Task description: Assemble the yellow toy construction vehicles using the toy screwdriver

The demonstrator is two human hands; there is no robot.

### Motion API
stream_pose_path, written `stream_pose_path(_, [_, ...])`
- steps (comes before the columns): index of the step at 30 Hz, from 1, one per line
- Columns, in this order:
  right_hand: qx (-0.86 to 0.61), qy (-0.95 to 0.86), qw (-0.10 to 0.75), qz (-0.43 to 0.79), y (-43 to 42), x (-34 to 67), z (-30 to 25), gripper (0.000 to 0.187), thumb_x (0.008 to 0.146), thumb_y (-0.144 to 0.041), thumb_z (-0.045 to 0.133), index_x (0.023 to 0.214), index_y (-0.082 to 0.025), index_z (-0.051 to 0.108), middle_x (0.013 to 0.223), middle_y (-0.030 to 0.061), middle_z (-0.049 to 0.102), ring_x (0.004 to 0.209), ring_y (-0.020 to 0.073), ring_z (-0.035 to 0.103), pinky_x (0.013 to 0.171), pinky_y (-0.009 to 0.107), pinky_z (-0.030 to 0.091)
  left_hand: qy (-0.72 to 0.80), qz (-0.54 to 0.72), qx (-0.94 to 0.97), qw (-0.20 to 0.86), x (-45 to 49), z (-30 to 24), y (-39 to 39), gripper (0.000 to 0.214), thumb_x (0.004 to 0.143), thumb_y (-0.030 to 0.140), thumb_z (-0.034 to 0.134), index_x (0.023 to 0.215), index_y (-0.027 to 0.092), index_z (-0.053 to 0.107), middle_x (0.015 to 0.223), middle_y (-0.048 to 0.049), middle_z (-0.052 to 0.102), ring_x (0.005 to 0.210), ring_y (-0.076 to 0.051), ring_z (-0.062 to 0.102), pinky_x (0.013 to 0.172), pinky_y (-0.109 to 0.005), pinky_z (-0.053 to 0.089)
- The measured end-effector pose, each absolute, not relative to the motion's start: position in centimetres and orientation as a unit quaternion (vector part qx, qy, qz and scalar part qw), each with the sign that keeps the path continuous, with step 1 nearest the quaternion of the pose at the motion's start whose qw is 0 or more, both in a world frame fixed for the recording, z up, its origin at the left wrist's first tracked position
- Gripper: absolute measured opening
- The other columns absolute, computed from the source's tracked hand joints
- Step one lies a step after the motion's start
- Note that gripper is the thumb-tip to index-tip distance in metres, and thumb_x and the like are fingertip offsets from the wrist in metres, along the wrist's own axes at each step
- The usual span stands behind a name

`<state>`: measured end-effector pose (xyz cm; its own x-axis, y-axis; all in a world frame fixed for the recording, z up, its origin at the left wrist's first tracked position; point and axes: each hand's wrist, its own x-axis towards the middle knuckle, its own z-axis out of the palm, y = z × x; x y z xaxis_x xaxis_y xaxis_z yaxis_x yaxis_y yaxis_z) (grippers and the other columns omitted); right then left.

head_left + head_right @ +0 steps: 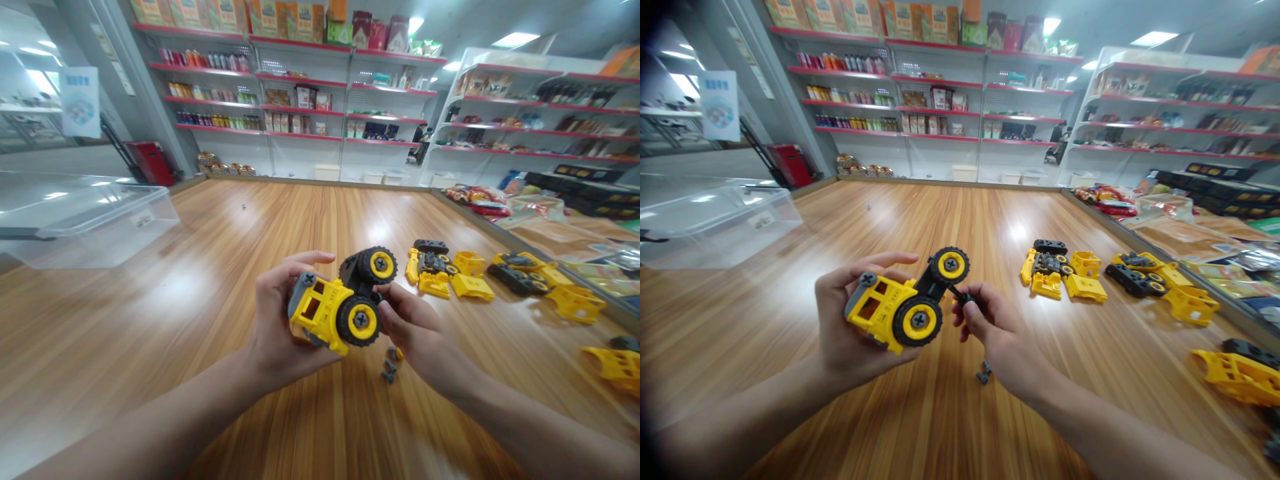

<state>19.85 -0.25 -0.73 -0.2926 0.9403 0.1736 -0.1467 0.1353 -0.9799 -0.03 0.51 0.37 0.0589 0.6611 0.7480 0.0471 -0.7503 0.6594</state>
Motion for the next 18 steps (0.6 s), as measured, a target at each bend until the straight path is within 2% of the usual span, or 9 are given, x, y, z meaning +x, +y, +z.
stream_pose_path(4, [-0.346,-0.605,0.476,0.536,-0.5,19.8,-0.2,0.024,0.093,-0.041,0.056,0.101,-0.019,0.057,0.089,0.005,0.06,0.075,0.0152,0.056,0.064,0.028,0.048,0.303,0.646,0.643,0.278,0.4,0.8,0.3,0.081,0.046,0.005,0.087,0.106,0.027,0.037,0.124,-0.009,0.057,0.097,-0.024,0.066,0.082,-0.036,0.05])
stream_pose_path(10, [-0.378,-0.644,0.45,0.49,-1.0,19.8,0.4,0.023,0.097,-0.039,0.049,0.105,-0.018,0.054,0.088,0.0058,0.061,0.074,0.0154,0.056,0.06,0.027,0.048,0.328,0.636,0.624,0.313,0.4,0.3,0.4,0.073,0.057,0.009,0.084,0.111,0.026,0.037,0.116,-0.0052,0.059,0.102,-0.02,0.063,0.088,-0.031,0.047])
stream_pose_path(14, [-0.395,-0.73,0.427,0.359,-1.1,20.4,0.6,0.017,0.096,-0.025,0.047,0.11,-0.019,0.054,0.097,0.0066,0.062,0.084,0.0172,0.057,0.072,0.031,0.048,0.366,0.637,0.581,0.351,0.2,0.1,1.0,0.064,0.065,0.016,0.082,0.113,0.025,0.04,0.103,-0.0005,0.06,0.086,-0.014,0.063,0.079,-0.026,0.049])
stream_pose_path(16, [-0.401,-0.773,0.391,0.296,-1.3,20.5,0.9,0.016,0.091,-0.019,0.051,0.106,-0.019,0.055,0.094,0.0053,0.062,0.081,0.0168,0.056,0.071,0.031,0.047,0.389,0.646,0.554,0.351,0.1,0.2,1.3,0.058,0.066,0.02,0.083,0.111,0.023,0.046,0.097,0.0011,0.06,0.082,-0.013,0.061,0.076,-0.024,0.049])
stream_pose_path(18, [-0.399,-0.808,0.346,0.26,-1.5,20.4,1.3,0.007,0.086,-0.018,0.057,0.092,-0.018,0.057,0.081,0.0021,0.061,0.07,0.0146,0.054,0.063,0.028,0.043,0.403,0.645,0.536,0.367,0.1,0.4,1.6,0.047,0.068,0.023,0.081,0.106,0.021,0.052,0.093,0.0011,0.061,0.08,-0.013,0.06,0.075,-0.024,0.049])
